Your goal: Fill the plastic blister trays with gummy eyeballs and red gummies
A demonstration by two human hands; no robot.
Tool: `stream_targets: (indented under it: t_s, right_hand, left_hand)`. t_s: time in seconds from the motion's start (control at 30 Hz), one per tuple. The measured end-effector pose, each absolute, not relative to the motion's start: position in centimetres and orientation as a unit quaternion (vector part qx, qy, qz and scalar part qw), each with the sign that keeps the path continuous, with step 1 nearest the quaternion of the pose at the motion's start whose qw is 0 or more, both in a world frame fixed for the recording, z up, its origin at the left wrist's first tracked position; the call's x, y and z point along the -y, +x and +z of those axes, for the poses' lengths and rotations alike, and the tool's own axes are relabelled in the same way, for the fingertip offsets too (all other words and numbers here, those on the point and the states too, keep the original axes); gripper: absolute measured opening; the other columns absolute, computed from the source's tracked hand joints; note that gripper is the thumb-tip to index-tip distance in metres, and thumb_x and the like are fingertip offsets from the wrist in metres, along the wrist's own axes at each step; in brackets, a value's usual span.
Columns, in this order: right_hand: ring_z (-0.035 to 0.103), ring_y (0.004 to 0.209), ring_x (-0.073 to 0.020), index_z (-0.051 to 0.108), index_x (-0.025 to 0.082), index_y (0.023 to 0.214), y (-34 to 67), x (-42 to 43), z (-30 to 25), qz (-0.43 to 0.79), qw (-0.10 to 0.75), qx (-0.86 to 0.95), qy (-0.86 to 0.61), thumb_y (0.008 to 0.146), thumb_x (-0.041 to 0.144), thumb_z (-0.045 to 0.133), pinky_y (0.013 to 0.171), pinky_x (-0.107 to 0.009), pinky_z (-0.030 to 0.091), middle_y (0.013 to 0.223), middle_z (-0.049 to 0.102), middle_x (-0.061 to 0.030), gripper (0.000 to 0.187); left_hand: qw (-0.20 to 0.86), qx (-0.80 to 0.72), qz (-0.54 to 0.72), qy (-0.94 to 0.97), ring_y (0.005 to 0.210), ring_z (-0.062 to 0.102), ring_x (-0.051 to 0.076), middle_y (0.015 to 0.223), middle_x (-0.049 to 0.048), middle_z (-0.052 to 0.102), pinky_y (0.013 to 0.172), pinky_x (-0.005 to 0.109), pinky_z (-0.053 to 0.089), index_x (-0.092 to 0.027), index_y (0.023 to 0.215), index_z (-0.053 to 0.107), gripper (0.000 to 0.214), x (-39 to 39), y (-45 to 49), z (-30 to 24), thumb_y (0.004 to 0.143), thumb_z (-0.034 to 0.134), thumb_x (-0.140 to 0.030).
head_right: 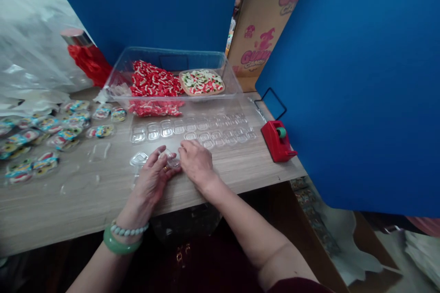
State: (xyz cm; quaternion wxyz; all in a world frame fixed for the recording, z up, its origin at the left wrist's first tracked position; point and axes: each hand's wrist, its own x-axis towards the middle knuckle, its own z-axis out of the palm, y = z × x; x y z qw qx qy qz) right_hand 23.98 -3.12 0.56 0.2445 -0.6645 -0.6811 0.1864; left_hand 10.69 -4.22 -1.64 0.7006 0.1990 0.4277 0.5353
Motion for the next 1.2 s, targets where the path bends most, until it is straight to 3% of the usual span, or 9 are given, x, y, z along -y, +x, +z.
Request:
stream_targets:
  t_s: [0.13,0.27,0.43,0.53,0.63,0.77,0.93,1.03,1.2]
  right_hand:
    - [0.062,0.088,-0.0146,0.072,0.023,0.084,23.5,5.6,1.1,0.334,0.364,0.651,-0.576,0.087,0.02,0.06,0.083,-0.027,0.044,0.09,0.072,0.0001,0.013]
    - [0.06,0.071,-0.0127,0.069,0.02,0.069,23.5,5.8,0.2,0.573,0.443,0.438,-0.533,0.071,0.02,0.069,0.075,-0.027,0.044,0.07,0.068,0.0026,0.002]
    - [0.056,0.062,-0.0103,0.066,0.017,0.064,24.6,5.2,0.0,0.729,0.455,0.235,-0.455,0.05,0.017,0.077,0.065,-0.024,0.04,0.062,0.064,0.0034,0.018]
    - [0.045,0.054,-0.0082,0.064,0.018,0.066,25.0,5.3,-0.2,0.686,0.471,0.264,-0.488,0.057,0.021,0.075,0.058,-0.024,0.034,0.057,0.056,0.006,0.014]
    - [0.049,0.061,-0.0114,0.064,0.02,0.069,24.6,5.4,-0.4,0.493,0.462,0.429,-0.6,0.071,0.023,0.067,0.065,-0.026,0.038,0.063,0.058,0.0041,0.006]
    - [0.061,0.085,-0.0176,0.068,0.019,0.089,23.0,4.9,-0.9,0.221,0.238,0.671,-0.667,0.087,0.016,0.053,0.078,-0.03,0.042,0.092,0.07,-0.005,0.016]
    - [0.065,0.09,-0.0199,0.064,0.018,0.111,21.1,2.4,-1.5,0.135,0.076,0.715,-0.681,0.096,0.017,0.043,0.074,-0.03,0.046,0.108,0.068,-0.0099,0.025]
    - [0.065,0.09,-0.0196,0.064,0.017,0.11,21.1,0.9,-1.9,0.127,0.106,0.712,-0.682,0.098,0.02,0.042,0.075,-0.03,0.047,0.111,0.067,-0.0107,0.025]
    - [0.063,0.093,-0.0166,0.067,0.018,0.102,21.8,2.6,-1.5,0.2,0.299,0.714,-0.601,0.094,0.017,0.052,0.083,-0.027,0.047,0.099,0.069,-0.0057,0.017]
  left_hand:
    - [0.692,-0.412,0.556,0.206,0.075,0.065,0.011,0.088,-0.0004,0.07,0.065,0.021,0.052,-0.022,0.12,0.063,0.063,4.2,11.0,-1.7,0.063,0.09,-0.024]
    - [0.688,-0.422,0.55,0.215,0.079,0.065,0.012,0.089,0.0011,0.071,0.067,0.021,0.051,-0.021,0.12,0.066,0.065,4.3,11.4,-1.9,0.06,0.091,-0.024]
    - [0.681,-0.435,0.54,0.237,0.073,0.065,0.012,0.086,0.0006,0.071,0.066,0.023,0.052,-0.018,0.121,0.066,0.066,4.7,11.6,-1.7,0.06,0.091,-0.027]
    - [0.682,-0.434,0.54,0.234,0.067,0.065,0.012,0.087,0.001,0.071,0.061,0.025,0.052,-0.017,0.123,0.063,0.069,4.9,11.4,-1.5,0.062,0.09,-0.03]
    - [0.67,-0.459,0.54,0.222,0.063,0.067,0.014,0.084,0.0006,0.069,0.059,0.028,0.054,-0.017,0.121,0.059,0.068,5.1,10.9,-1.5,0.062,0.089,-0.03]
    - [0.655,-0.489,0.54,0.201,0.058,0.066,0.015,0.075,-0.0017,0.067,0.055,0.027,0.053,-0.018,0.11,0.057,0.056,5.0,9.8,-1.9,0.064,0.087,-0.033]
    - [0.657,-0.487,0.543,0.189,0.057,0.066,0.015,0.073,-0.0024,0.066,0.057,0.028,0.055,-0.018,0.104,0.056,0.05,4.8,9.2,-1.8,0.066,0.085,-0.033]
    - [0.662,-0.483,0.544,0.182,0.059,0.067,0.017,0.073,-0.0015,0.066,0.059,0.031,0.056,-0.018,0.105,0.056,0.051,4.8,9.1,-1.7,0.065,0.085,-0.032]
    - [0.665,-0.465,0.558,0.174,0.06,0.066,0.015,0.075,-0.0022,0.066,0.064,0.031,0.057,-0.017,0.11,0.057,0.057,4.9,9.2,-1.8,0.062,0.086,-0.028]
